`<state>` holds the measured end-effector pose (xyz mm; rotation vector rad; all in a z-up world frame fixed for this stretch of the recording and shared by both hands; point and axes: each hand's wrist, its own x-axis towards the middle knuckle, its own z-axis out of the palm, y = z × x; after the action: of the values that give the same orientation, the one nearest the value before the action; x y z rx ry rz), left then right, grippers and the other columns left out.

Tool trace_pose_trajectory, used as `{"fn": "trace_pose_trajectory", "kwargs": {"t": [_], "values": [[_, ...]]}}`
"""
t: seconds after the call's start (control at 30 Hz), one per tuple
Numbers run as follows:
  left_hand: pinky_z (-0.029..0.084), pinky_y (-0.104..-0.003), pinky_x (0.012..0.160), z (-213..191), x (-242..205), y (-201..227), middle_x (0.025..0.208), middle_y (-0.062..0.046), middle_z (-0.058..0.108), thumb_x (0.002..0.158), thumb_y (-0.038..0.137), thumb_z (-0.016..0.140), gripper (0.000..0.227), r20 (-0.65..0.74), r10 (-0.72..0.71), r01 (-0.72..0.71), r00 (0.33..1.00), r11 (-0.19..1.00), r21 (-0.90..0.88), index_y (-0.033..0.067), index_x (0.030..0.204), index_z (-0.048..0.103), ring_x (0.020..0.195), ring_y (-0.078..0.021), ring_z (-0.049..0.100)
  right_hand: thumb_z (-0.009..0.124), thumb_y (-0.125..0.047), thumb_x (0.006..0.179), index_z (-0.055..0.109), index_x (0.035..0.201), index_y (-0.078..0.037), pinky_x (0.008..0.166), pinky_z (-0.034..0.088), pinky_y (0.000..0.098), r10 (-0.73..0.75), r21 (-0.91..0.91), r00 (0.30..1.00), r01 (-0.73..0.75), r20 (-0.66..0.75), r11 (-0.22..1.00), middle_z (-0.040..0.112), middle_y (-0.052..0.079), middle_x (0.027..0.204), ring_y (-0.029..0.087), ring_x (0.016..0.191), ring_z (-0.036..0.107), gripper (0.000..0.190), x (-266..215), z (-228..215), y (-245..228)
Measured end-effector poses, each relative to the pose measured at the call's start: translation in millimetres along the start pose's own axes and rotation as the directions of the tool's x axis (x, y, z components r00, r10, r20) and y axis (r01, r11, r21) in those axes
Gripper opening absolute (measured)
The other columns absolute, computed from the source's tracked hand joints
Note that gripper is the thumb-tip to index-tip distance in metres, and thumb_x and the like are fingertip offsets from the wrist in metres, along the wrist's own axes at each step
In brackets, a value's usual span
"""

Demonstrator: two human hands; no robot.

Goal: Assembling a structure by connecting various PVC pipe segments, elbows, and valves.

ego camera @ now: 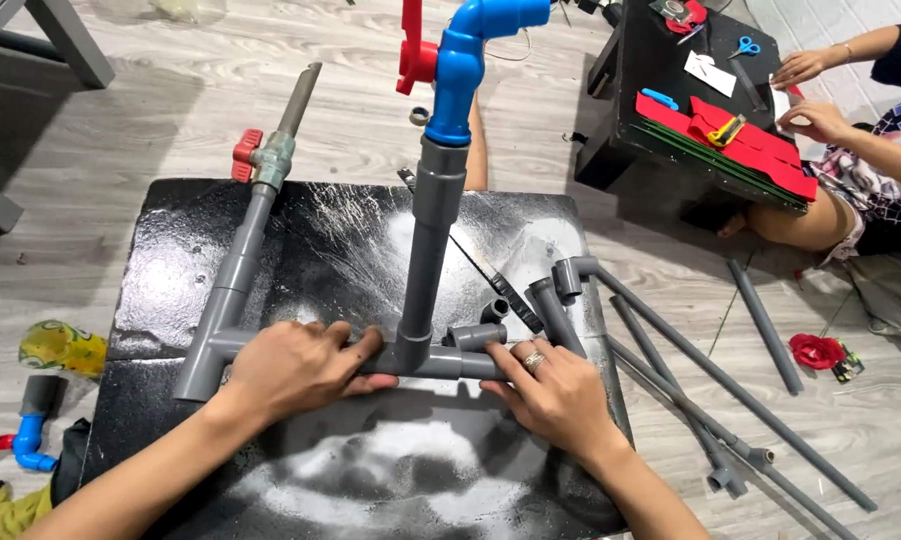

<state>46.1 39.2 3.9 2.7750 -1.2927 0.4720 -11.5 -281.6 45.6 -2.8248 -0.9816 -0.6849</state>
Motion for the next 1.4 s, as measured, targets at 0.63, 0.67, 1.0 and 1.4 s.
{"fn": "trace_pose_trajectory", "kwargs": {"t": [0.63, 0.67, 1.0, 1.4], "values": [[0.026, -0.02, 0.028, 11, -3, 1, 0.062, 0.001, 0.037, 0.101, 0.072, 0.038, 0.074, -0.182, 0.104, -0.056, 0.978, 0.967, 0.248, 0.0037, 0.12, 0.06, 0.032, -0.0062, 0.024, 0.079, -0.028, 0.083, 0.075, 0.11, -0.006, 0.053, 0.047, 0.0291, 0.085, 0.198, 0.996, -0.085, 0.011, 0.977, 0.07, 0.002, 0.081, 0.013, 0.059, 0.062, 0.035, 12, -18, -6], [0.03, -0.021, 0.028, 6, -2, 1, 0.059, -0.001, 0.047, 0.102, 0.068, 0.04, 0.065, -0.168, 0.091, -0.047, 0.982, 0.967, 0.251, 0.0074, 0.117, 0.06, 0.032, -0.0065, 0.034, 0.079, -0.028, 0.083, 0.074, 0.11, -0.006, 0.053, 0.048, 0.0291, 0.074, 0.195, 0.997, -0.076, 0.018, 0.978, 0.072, 0.002, 0.083, 0.014, 0.06, 0.064, 0.035, 13, -19, -6], [0.046, -0.021, 0.036, -1, 2, 1, 0.05, -0.002, 0.057, 0.104, 0.075, 0.03, 0.073, -0.158, 0.16, -0.098, 0.974, 0.934, 0.344, 0.0096, 0.091, 0.059, 0.032, -0.0076, 0.047, 0.051, -0.049, 0.103, 0.059, 0.11, -0.008, 0.039, 0.042, 0.0302, 0.138, 0.097, 0.848, -0.217, 0.512, 0.971, 0.065, 0.005, 0.066, 0.018, 0.04, 0.055, 0.043, -13, 5, -10], [0.034, -0.025, 0.029, -16, 23, 7, 0.045, -0.002, 0.051, 0.097, 0.086, 0.046, 0.077, -0.173, 0.047, -0.007, 0.984, 0.974, 0.226, 0.0136, 0.07, 0.052, 0.028, -0.0096, 0.039, 0.078, -0.032, 0.084, 0.066, 0.113, -0.004, 0.038, 0.04, 0.0253, 0.079, -0.045, 0.995, -0.077, 0.055, 0.996, 0.074, 0.006, 0.074, 0.012, 0.043, 0.06, 0.042, -14, 13, -7]]}}
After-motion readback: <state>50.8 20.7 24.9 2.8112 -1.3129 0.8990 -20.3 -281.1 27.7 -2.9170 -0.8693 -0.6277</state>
